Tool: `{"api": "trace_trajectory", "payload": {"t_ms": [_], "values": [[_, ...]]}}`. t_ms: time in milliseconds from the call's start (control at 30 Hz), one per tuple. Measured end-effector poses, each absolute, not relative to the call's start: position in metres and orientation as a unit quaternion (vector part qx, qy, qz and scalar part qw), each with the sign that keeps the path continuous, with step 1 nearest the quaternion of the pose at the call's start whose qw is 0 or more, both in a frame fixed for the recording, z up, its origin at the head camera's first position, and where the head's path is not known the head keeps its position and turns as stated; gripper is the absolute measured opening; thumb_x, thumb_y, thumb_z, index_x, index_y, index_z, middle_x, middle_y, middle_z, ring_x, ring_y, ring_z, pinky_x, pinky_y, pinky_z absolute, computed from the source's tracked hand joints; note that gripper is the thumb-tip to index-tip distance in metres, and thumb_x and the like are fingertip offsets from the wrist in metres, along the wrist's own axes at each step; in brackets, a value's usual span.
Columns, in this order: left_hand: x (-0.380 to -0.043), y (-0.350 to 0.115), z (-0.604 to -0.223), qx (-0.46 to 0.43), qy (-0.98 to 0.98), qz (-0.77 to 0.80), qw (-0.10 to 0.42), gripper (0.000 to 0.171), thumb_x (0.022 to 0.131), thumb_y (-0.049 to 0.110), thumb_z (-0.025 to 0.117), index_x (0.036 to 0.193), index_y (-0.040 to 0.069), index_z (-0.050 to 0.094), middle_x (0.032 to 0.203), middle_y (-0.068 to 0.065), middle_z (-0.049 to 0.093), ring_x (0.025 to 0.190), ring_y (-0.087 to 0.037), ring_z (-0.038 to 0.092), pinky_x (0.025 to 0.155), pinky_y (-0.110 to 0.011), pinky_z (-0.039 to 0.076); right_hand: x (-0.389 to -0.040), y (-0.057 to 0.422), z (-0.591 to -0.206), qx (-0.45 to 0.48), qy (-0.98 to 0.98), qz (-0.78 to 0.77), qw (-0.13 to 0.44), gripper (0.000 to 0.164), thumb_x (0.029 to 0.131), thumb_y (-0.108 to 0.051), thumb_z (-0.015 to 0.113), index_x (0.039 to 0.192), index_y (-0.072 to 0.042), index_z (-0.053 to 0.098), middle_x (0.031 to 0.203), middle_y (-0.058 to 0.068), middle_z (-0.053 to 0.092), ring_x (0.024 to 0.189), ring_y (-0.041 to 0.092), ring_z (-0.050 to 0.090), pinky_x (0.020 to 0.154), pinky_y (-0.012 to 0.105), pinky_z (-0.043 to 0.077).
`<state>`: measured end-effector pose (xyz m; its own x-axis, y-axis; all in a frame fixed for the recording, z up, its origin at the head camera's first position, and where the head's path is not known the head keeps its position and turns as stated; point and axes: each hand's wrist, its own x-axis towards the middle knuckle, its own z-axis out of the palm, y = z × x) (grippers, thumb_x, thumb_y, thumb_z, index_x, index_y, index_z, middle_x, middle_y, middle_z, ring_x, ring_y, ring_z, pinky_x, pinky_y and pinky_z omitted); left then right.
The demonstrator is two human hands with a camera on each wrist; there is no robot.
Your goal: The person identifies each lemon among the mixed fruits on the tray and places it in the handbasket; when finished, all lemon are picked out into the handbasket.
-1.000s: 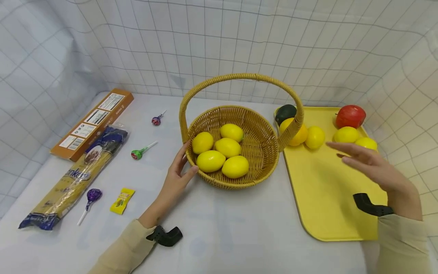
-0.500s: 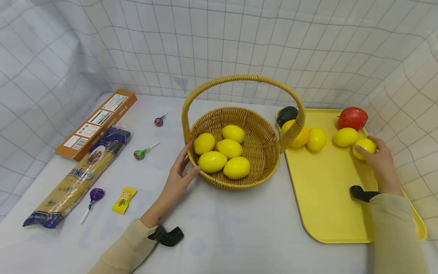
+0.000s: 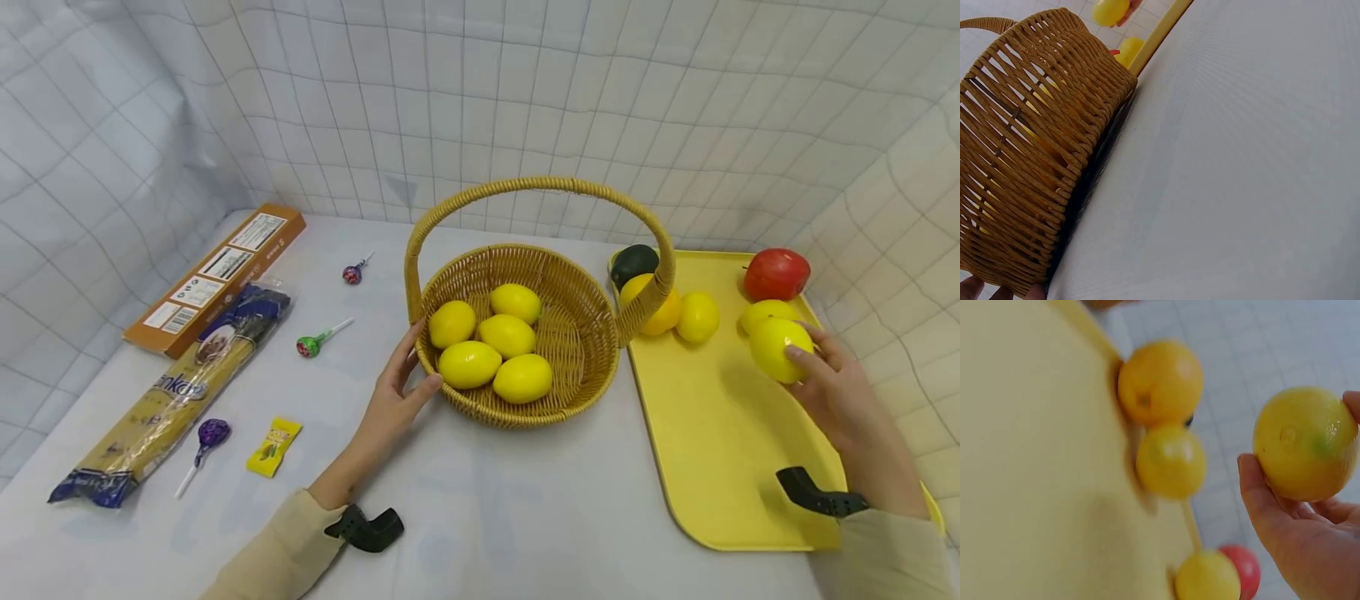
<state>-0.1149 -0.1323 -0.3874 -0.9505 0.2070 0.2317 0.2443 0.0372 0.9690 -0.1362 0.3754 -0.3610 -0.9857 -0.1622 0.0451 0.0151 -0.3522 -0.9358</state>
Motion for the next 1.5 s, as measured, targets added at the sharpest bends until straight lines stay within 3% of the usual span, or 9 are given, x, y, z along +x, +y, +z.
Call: {"api": "trace_trajectory", "payload": {"t_ms": [67,167,433,667,833,900,1133,1333,1500], "values": [[-0.114,-0.132,-0.388,-0.160,-0.721,-0.674,0.017,0.066,0.095,0.002,0.053,0.150,0.005,0.017,0.153,-0.011,0.012,0.134,-0.039,0.018,0.103,-0.052,0.026,-0.124,0.354,-0.354,-0.157,0.585,-0.792,0.078,0.037,0.099,0.003,0.030,0.135,-0.007,0.037,0.124,0.008,0.042,0.100,0.016,0.053,0.084,0.026,0.048],[-0.115,-0.132,-0.388,-0.166,-0.720,-0.673,0.027,0.066,0.095,0.003,0.054,0.149,0.004,0.017,0.153,-0.012,0.013,0.134,-0.039,0.019,0.105,-0.052,0.023,-0.116,0.313,-0.340,-0.232,0.623,-0.739,0.111,0.042,0.099,0.000,0.028,0.140,-0.007,0.033,0.128,0.010,0.040,0.103,0.018,0.049,0.086,0.027,0.047],[-0.112,-0.129,-0.392,-0.159,-0.722,-0.673,0.017,0.067,0.094,-0.004,0.052,0.149,0.003,0.016,0.153,-0.013,0.013,0.135,-0.038,0.018,0.106,-0.051,0.021,-0.139,0.217,-0.328,-0.299,0.714,-0.589,0.234,0.049,0.096,-0.005,0.048,0.143,-0.007,0.033,0.135,0.015,0.040,0.110,0.029,0.047,0.087,0.034,0.045],[-0.110,-0.123,-0.393,-0.159,-0.723,-0.673,0.010,0.067,0.094,-0.003,0.052,0.149,0.004,0.016,0.153,-0.013,0.013,0.135,-0.039,0.018,0.106,-0.053,0.018,-0.165,0.191,-0.338,-0.354,0.731,-0.492,0.313,0.048,0.094,-0.013,0.058,0.140,-0.011,0.043,0.138,0.004,0.043,0.118,0.024,0.042,0.094,0.034,0.040],[-0.112,-0.123,-0.390,-0.162,-0.728,-0.667,0.014,0.065,0.095,0.000,0.052,0.149,0.003,0.016,0.153,-0.012,0.014,0.135,-0.039,0.017,0.106,-0.053,0.018,-0.173,0.186,-0.334,-0.384,0.726,-0.467,0.329,0.048,0.094,-0.011,0.058,0.139,-0.008,0.044,0.137,0.006,0.044,0.104,0.022,0.048,0.084,0.032,0.045],[-0.113,-0.124,-0.389,-0.163,-0.729,-0.665,0.015,0.065,0.095,0.001,0.052,0.149,0.003,0.016,0.153,-0.011,0.013,0.135,-0.039,0.017,0.106,-0.052,0.019,-0.175,0.184,-0.334,-0.394,0.723,-0.462,0.330,0.048,0.093,-0.009,0.058,0.139,-0.007,0.045,0.137,0.006,0.045,0.103,0.021,0.049,0.082,0.032,0.046],[-0.120,-0.130,-0.405,-0.169,-0.725,-0.668,0.019,0.067,0.095,0.002,0.053,0.151,0.013,0.018,0.154,-0.004,0.014,0.136,-0.034,0.018,0.106,-0.050,0.023,-0.170,0.179,-0.338,-0.428,0.750,-0.425,0.271,0.045,0.092,-0.006,0.058,0.136,-0.008,0.050,0.138,-0.001,0.047,0.129,0.017,0.037,0.099,0.035,0.037],[-0.126,-0.133,-0.416,-0.176,-0.722,-0.669,0.028,0.066,0.096,0.005,0.053,0.151,0.022,0.020,0.153,0.002,0.016,0.136,-0.030,0.020,0.106,-0.046,0.025,-0.159,0.175,-0.340,-0.428,0.777,-0.417,0.198,0.034,0.093,-0.005,0.057,0.127,-0.009,0.060,0.132,0.001,0.053,0.124,0.017,0.044,0.097,0.034,0.040],[-0.125,-0.135,-0.418,-0.170,-0.726,-0.665,0.031,0.066,0.095,0.005,0.054,0.150,0.024,0.021,0.153,0.004,0.017,0.135,-0.027,0.022,0.106,-0.044,0.025,-0.154,0.204,-0.335,-0.385,0.739,-0.525,0.174,0.034,0.096,0.002,0.048,0.130,0.001,0.054,0.130,0.013,0.053,0.119,0.025,0.048,0.094,0.033,0.042]]}}
